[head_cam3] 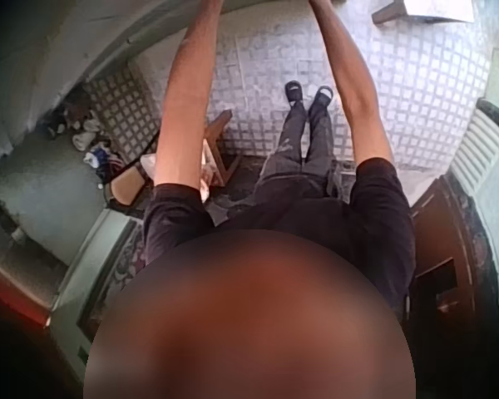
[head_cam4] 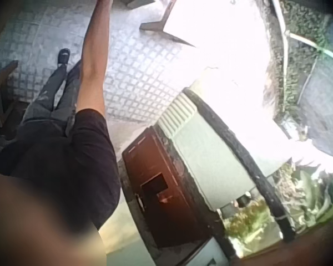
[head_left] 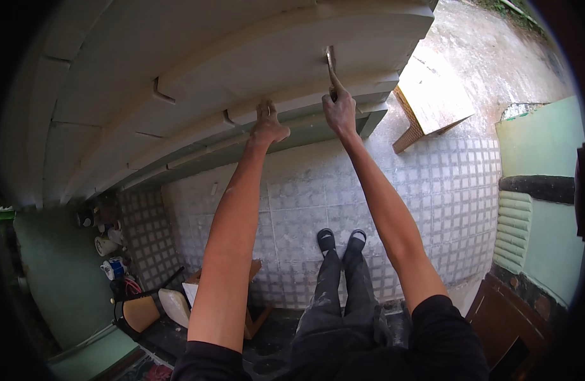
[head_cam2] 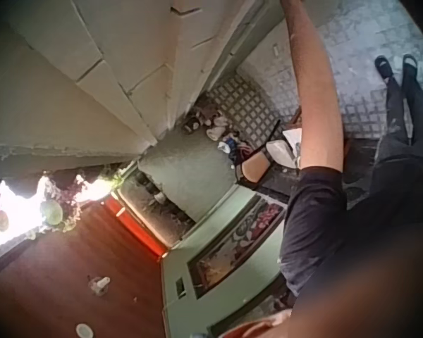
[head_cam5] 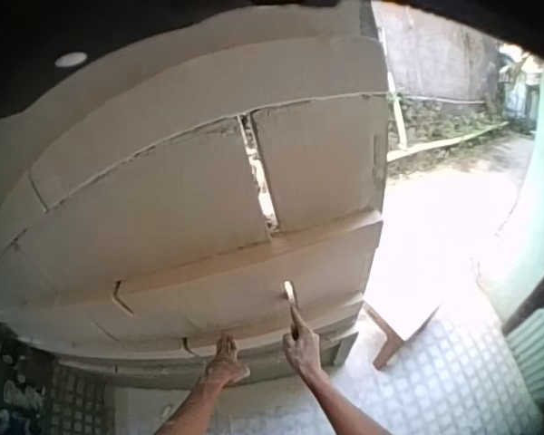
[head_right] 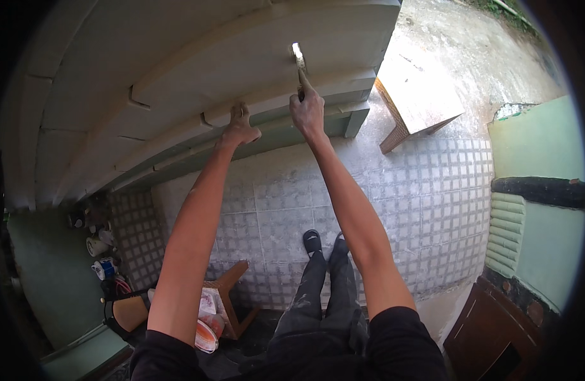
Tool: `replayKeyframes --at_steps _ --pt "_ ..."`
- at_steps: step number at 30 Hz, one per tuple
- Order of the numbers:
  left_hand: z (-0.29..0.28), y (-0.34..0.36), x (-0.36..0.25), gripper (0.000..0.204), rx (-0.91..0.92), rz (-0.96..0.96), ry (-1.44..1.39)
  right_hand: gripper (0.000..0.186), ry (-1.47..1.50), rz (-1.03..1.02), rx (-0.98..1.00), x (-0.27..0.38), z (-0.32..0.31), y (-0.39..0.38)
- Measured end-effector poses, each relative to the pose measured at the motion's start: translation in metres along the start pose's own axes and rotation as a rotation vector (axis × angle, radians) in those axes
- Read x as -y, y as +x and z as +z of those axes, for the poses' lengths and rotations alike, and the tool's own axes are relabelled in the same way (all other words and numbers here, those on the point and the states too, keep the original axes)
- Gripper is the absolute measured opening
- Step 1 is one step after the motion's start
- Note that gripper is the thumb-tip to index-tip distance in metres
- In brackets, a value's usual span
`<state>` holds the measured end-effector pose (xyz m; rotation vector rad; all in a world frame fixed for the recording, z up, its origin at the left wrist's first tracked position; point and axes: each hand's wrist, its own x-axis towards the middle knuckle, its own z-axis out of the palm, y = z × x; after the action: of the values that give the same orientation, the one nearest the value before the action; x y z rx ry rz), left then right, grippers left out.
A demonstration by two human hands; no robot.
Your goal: Scraping and smoothing cracks in an exterior wall using a putty knife.
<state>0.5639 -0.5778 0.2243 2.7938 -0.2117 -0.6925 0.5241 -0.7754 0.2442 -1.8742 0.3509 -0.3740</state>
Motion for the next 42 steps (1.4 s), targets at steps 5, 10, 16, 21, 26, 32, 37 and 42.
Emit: replayKeyframes --at_steps 5,10,16,21,26,32,37,42 --pt "0.003 0.000 -0.001 0.100 0.008 0.006 0.061 0.064 0.009 0.058 0.013 0.009 0.001 0.000" --pt "0.006 0.002 0.002 0.104 0.003 0.013 0.018 0.062 0.013 0.019 -0.006 0.004 0.001 -0.002" --pt "0.004 0.001 0.000 0.105 0.062 -0.019 0.104 0.045 -0.034 0.008 0.019 -0.001 0.002 -0.003" --pt "0.002 0.004 -0.003 0.105 0.037 -0.012 0.071 0.027 -0.083 -0.020 -0.012 -0.009 0.006 0.004" --pt "0.006 0.003 -0.001 0.104 0.044 -0.024 0.091 0.027 -0.104 0.042 0.078 -0.013 0.002 0.006" --pt "0.008 0.004 -0.002 0.112 0.024 -0.052 0.052 0.029 -0.131 0.021 0.063 -0.015 0.000 0.008" --pt "0.007 0.005 -0.006 0.103 0.011 0.001 0.037 0.028 -0.218 0.059 0.119 -0.044 0.001 0.021" --pt "0.003 0.004 -0.002 0.104 0.045 -0.033 0.118 0.030 -0.077 0.002 0.065 -0.024 0.007 0.013"
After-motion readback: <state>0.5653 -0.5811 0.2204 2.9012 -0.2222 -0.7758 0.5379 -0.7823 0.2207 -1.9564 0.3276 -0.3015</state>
